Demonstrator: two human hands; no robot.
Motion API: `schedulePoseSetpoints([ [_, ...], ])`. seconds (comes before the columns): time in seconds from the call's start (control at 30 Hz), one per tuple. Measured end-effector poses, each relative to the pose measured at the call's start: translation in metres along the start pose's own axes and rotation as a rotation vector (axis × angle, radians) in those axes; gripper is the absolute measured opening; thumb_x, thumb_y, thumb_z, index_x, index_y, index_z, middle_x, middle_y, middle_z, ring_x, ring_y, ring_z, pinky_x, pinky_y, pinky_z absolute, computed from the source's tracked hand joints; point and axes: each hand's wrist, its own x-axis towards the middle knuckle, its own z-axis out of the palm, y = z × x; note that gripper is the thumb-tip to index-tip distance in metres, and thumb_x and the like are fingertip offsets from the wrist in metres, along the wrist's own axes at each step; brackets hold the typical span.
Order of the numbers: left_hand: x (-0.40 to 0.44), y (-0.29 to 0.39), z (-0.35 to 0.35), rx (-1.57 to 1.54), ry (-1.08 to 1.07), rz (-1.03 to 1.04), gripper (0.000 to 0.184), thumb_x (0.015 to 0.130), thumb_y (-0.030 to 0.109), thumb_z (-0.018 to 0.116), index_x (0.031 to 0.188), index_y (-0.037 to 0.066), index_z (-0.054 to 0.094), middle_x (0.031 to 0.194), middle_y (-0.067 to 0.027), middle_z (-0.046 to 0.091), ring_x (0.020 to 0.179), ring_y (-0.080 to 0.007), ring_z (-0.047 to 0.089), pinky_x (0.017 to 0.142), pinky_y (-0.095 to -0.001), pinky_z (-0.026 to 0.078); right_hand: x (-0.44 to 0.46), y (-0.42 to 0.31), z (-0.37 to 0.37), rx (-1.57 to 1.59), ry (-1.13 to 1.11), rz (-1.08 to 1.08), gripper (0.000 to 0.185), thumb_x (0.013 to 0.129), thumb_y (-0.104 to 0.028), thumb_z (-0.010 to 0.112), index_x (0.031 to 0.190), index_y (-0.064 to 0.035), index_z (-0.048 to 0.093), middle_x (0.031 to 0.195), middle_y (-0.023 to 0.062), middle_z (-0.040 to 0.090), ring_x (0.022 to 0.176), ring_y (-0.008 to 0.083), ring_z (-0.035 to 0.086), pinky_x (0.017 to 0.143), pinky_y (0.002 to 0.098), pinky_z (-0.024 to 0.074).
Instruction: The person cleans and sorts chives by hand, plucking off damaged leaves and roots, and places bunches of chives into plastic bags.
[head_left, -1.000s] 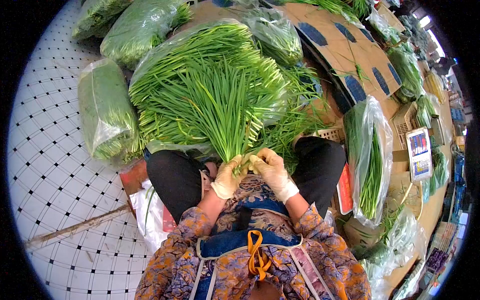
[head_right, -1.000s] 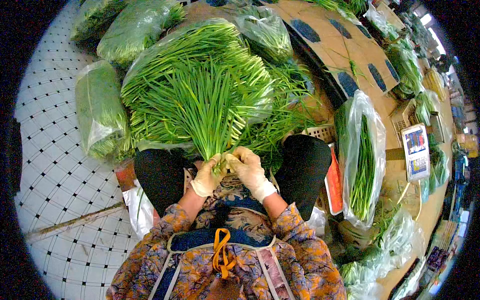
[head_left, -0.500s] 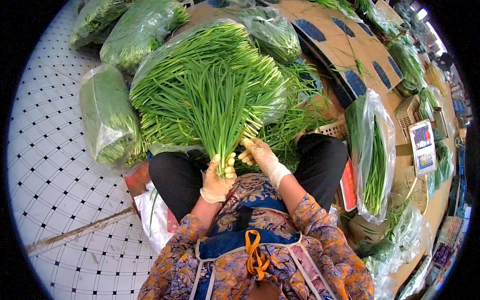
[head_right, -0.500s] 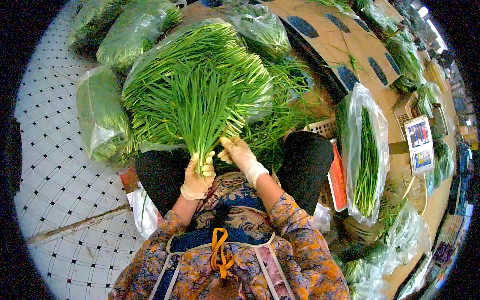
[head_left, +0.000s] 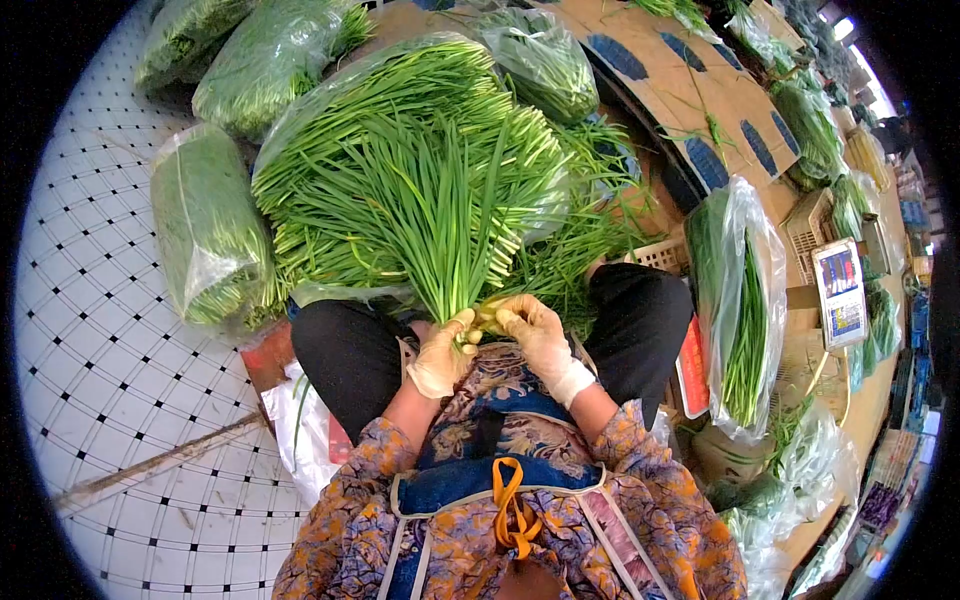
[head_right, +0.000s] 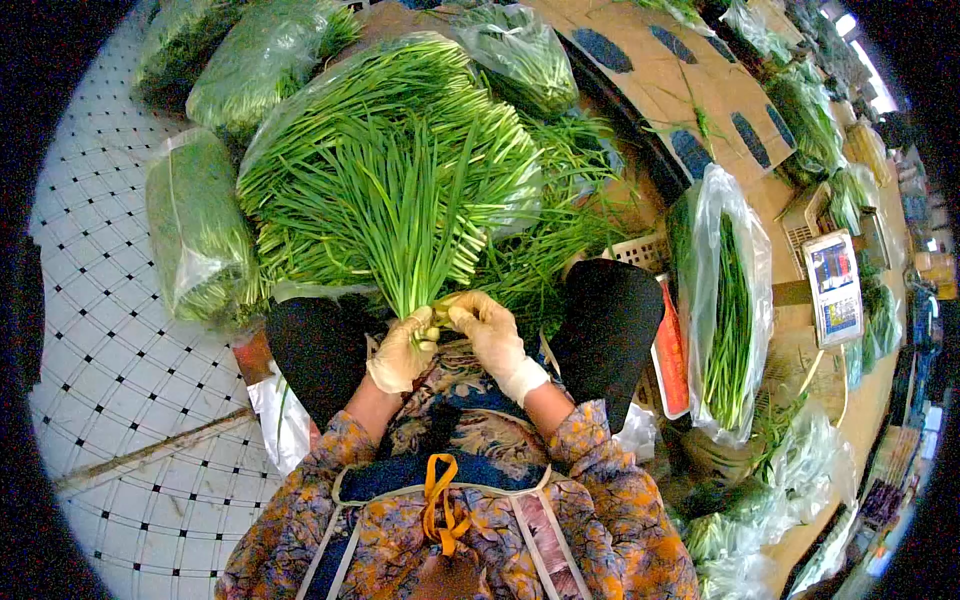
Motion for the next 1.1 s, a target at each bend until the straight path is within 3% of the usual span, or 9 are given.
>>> schedulePoseSetpoints([
  [0.17, 0.002, -0.002, 0.010, 0.004, -0.034, -0.033, 0.023, 0.083, 0.009, 0.049, 0.104, 0.000, 0.052, 0.103, -0.0113, 0.058, 0.094, -0.0238, 0.056, 0.082, -0.0379, 0.047, -0.023, -0.028, -0.006, -0.166, 0.005, -0.117, 0.011, 0.085, -0.007, 0.053, 0.093, -0.0003, 0.058, 0.083, 0.0014, 0.057, 0.076, 0.0084, 0.050, 0.071, 0.0219, 0.0417],
  [0.4, -0.005, -0.002, 0.032, -0.180, -0.205, -0.087, 0.024, 0.085, 0.010, 0.046, 0.105, 0.000, 0.052, 0.105, -0.0140, 0.057, 0.101, -0.0306, 0.054, 0.090, -0.0418, 0.042, -0.025, -0.026, -0.001, -0.502, -0.008, -0.333, 0.009, 0.082, -0.005, 0.056, 0.091, -0.0026, 0.057, 0.084, 0.0070, 0.059, 0.076, 0.0141, 0.055, 0.070, 0.0255, 0.0455],
  [0.7, 0.004, -0.004, 0.002, -0.193, -0.178, -0.081, 0.022, 0.086, 0.010, 0.047, 0.104, -0.003, 0.050, 0.098, -0.0149, 0.058, 0.099, -0.0308, 0.055, 0.085, -0.0440, 0.047, -0.021, -0.074, -0.006, -0.030, 0.015, -0.187, 0.009, 0.086, -0.008, 0.051, 0.088, 0.0010, 0.053, 0.091, 0.0102, 0.059, 0.081, 0.0151, 0.057, 0.076, 0.0267, 0.0465],
  [0.83, 0.003, 0.000, 0.005, -0.239, -0.215, -0.108, 0.033, 0.089, 0.025, 0.044, 0.110, 0.000, 0.049, 0.105, -0.0170, 0.057, 0.101, -0.0311, 0.055, 0.083, -0.0422, 0.048, 0.006, -0.052, -0.051, -0.331, 0.057, -0.124, 0.018, 0.087, -0.013, 0.050, 0.101, -0.0011, 0.053, 0.096, 0.0114, 0.061, 0.082, 0.0161, 0.058, 0.073, 0.0272, 0.0485],
  [0.87, 0.002, 0.000, 0.005, -0.266, -0.271, -0.114, 0.040, 0.090, 0.034, 0.041, 0.113, 0.001, 0.050, 0.109, -0.0169, 0.056, 0.101, -0.0304, 0.055, 0.082, -0.0399, 0.049, 0.016, -0.024, -0.072, -0.944, -0.042, -0.210, 0.029, 0.086, -0.018, 0.052, 0.110, -0.0026, 0.052, 0.100, 0.0142, 0.060, 0.086, 0.0224, 0.059, 0.075, 0.0313, 0.0479],
  [0.9, 0.002, 0.001, 0.004, -0.269, -0.274, -0.111, 0.040, 0.090, 0.034, 0.041, 0.113, 0.001, 0.050, 0.109, -0.0169, 0.056, 0.101, -0.0304, 0.055, 0.082, -0.0399, 0.049, 0.021, -0.024, -0.063, -1.640, -0.199, 0.113, 0.039, 0.083, -0.027, 0.055, 0.113, -0.0031, 0.052, 0.099, 0.0181, 0.059, 0.089, 0.0297, 0.058, 0.078, 0.0355, 0.0460],
  [0.97, 0.003, 0.003, 0.002, -0.260, -0.370, -0.115, 0.046, 0.091, 0.040, 0.036, 0.115, 0.002, 0.048, 0.114, -0.0173, 0.054, 0.102, -0.0300, 0.055, 0.081, -0.0382, 0.049, 0.025, -0.021, -0.045, -1.588, -0.206, 0.220, 0.042, 0.080, -0.033, 0.056, 0.109, -0.0031, 0.055, 0.094, 0.0205, 0.059, 0.090, 0.0326, 0.057, 0.079, 0.0383, 0.0448],
  [1.03, 0.002, 0.001, 0.001, -0.242, -0.343, -0.129, 0.048, 0.091, 0.043, 0.035, 0.116, 0.005, 0.049, 0.114, -0.0169, 0.054, 0.099, -0.0279, 0.056, 0.078, -0.0363, 0.050, 0.028, -0.018, -0.030, -1.387, 0.027, -0.252, 0.033, 0.081, -0.031, 0.055, 0.097, -0.0027, 0.058, 0.084, 0.0174, 0.062, 0.079, 0.0271, 0.061, 0.070, 0.0356, 0.0465],
  [1.1, 0.003, 0.000, 0.003, -0.156, -0.292, -0.101, 0.048, 0.090, 0.044, 0.035, 0.117, 0.006, 0.048, 0.111, -0.0149, 0.056, 0.094, -0.0257, 0.059, 0.074, -0.0349, 0.051, 0.044, -0.035, -0.004, -1.142, 0.042, -0.036, 0.033, 0.082, -0.036, 0.052, 0.093, -0.0044, 0.057, 0.086, 0.0148, 0.062, 0.080, 0.0290, 0.060, 0.072, 0.0374, 0.0463],
])
